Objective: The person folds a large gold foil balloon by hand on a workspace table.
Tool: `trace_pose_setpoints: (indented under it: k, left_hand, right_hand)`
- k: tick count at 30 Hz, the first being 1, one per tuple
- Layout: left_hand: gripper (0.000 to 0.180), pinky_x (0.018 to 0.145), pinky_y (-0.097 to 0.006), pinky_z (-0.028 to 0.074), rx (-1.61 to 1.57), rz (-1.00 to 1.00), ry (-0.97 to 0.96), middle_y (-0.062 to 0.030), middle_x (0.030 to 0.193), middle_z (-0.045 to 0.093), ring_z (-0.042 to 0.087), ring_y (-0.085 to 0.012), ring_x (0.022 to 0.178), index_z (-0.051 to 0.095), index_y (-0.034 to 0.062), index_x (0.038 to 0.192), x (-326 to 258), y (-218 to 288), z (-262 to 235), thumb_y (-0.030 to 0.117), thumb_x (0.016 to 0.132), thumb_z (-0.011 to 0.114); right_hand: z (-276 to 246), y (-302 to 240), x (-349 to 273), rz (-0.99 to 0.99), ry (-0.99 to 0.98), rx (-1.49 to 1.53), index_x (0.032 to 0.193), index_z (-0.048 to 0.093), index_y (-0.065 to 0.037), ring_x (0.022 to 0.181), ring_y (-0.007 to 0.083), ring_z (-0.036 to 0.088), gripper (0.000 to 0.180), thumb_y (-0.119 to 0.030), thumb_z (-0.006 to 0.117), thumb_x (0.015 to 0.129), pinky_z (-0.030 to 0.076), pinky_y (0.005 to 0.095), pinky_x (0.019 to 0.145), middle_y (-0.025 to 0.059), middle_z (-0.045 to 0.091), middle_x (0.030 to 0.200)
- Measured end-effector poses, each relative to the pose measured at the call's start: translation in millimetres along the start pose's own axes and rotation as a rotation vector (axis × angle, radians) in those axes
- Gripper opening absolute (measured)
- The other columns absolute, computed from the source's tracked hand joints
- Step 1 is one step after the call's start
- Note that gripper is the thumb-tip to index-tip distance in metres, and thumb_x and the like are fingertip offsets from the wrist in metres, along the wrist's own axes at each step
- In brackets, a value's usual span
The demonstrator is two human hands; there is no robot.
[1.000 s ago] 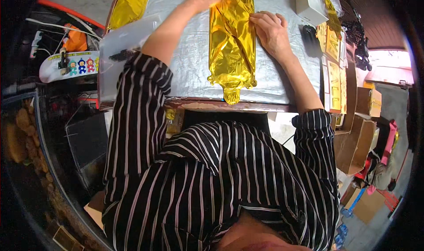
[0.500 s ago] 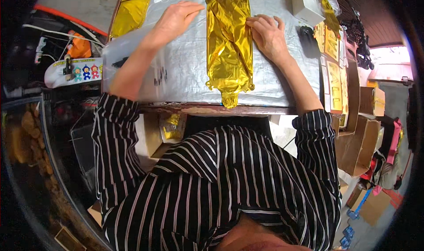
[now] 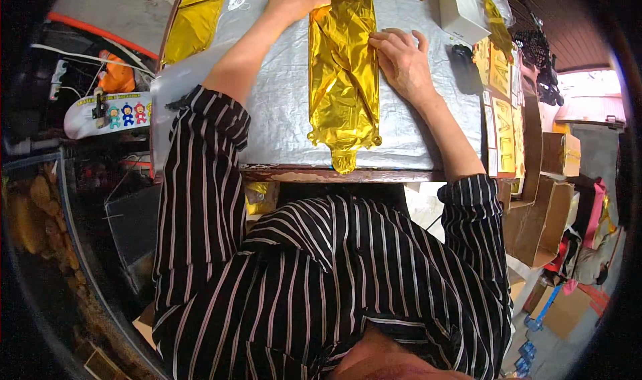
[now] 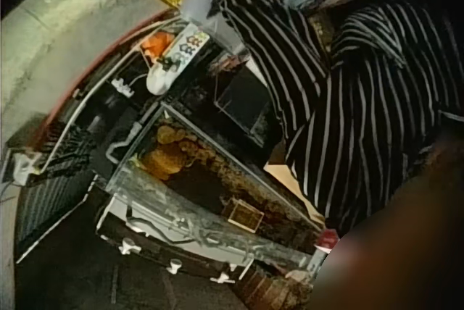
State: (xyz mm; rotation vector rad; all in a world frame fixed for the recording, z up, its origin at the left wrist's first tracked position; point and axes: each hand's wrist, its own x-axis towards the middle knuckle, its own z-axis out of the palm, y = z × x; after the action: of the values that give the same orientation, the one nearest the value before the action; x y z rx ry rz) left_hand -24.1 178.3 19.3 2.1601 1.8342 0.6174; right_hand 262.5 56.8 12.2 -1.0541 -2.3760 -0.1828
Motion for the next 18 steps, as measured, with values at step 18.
trace_pose_setpoints:
  k: [18]
  left_hand:
    - [0.033,0.075,-0.04,0.057,-0.069,0.05,0.281,-0.0093,0.08,0.077,0.074,-0.0296,0.075,0.081,0.0127,0.085,-2,24,2,0.046,0.08,0.081]
  right_hand:
    - [7,4,-2,-0.008,-0.011,-0.039,0.117,0.073,-0.013,0.123,0.0216,0.059,0.026,-0.015,0.069,0.091,0.031,0.0578,0.111,-0.0016,0.07,0.123]
